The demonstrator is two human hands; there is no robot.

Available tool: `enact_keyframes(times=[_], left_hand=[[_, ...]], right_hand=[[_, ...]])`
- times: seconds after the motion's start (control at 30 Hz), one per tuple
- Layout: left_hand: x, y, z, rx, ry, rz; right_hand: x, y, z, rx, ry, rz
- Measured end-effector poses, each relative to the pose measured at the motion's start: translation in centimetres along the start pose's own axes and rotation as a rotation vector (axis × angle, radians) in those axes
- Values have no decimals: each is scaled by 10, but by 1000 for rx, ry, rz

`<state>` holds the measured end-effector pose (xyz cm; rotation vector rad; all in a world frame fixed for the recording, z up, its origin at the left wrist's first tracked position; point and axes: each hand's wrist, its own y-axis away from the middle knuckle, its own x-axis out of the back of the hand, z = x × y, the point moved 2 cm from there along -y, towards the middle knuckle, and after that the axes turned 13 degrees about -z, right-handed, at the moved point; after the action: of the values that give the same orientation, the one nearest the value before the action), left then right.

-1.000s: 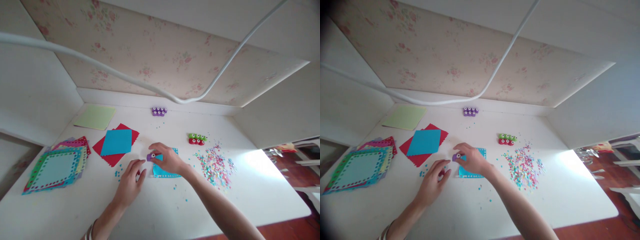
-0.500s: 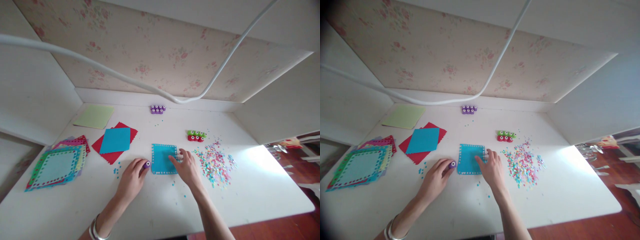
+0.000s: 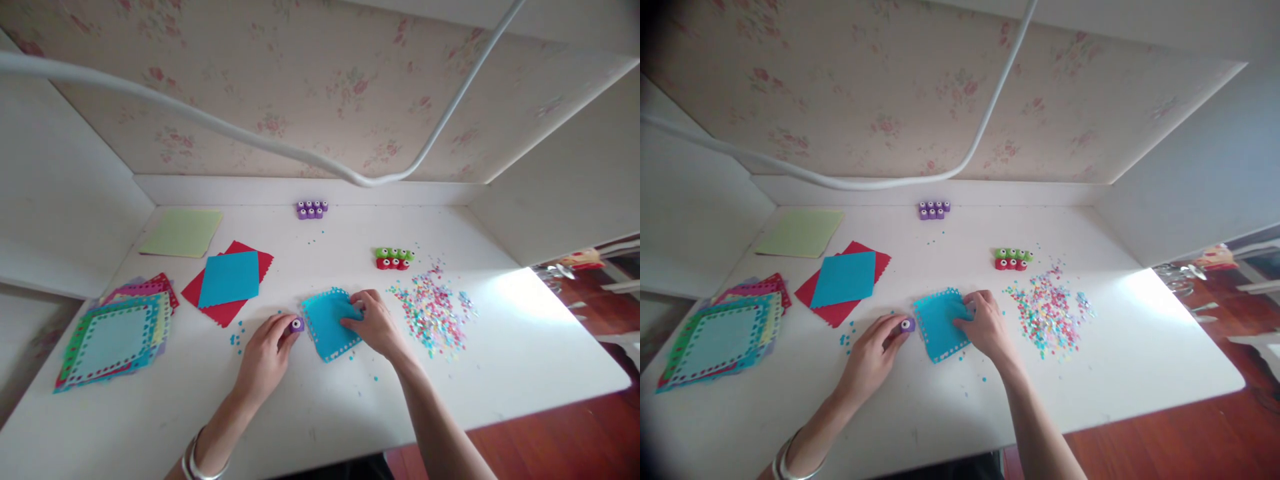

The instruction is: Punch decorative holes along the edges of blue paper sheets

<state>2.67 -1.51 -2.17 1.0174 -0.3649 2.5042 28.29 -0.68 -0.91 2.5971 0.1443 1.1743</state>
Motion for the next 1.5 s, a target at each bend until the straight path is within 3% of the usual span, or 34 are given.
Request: enact_keyframes(times=[0.33,0.6,0.7,0.9,1.23,1.5], left_hand=[[1,0,0,2,0,-35],[0,1,-5,7,-22,-13],[-1,2,-6,-2,-30,2],[-2,2,-7,-3,-20,-11],[-2,2,-9,-10,-31,-16],[-2,1,-10,-22,-46,-13]], right_hand=[[-1,18,0,48,-346,46],[-1,17,-2,57,-784,-129],[3,17,0,43,-802,-103],[3,17,-1,31,-833,-174],[1,17,5,44,-719,-187],[2,15,2,26,-810,-222]])
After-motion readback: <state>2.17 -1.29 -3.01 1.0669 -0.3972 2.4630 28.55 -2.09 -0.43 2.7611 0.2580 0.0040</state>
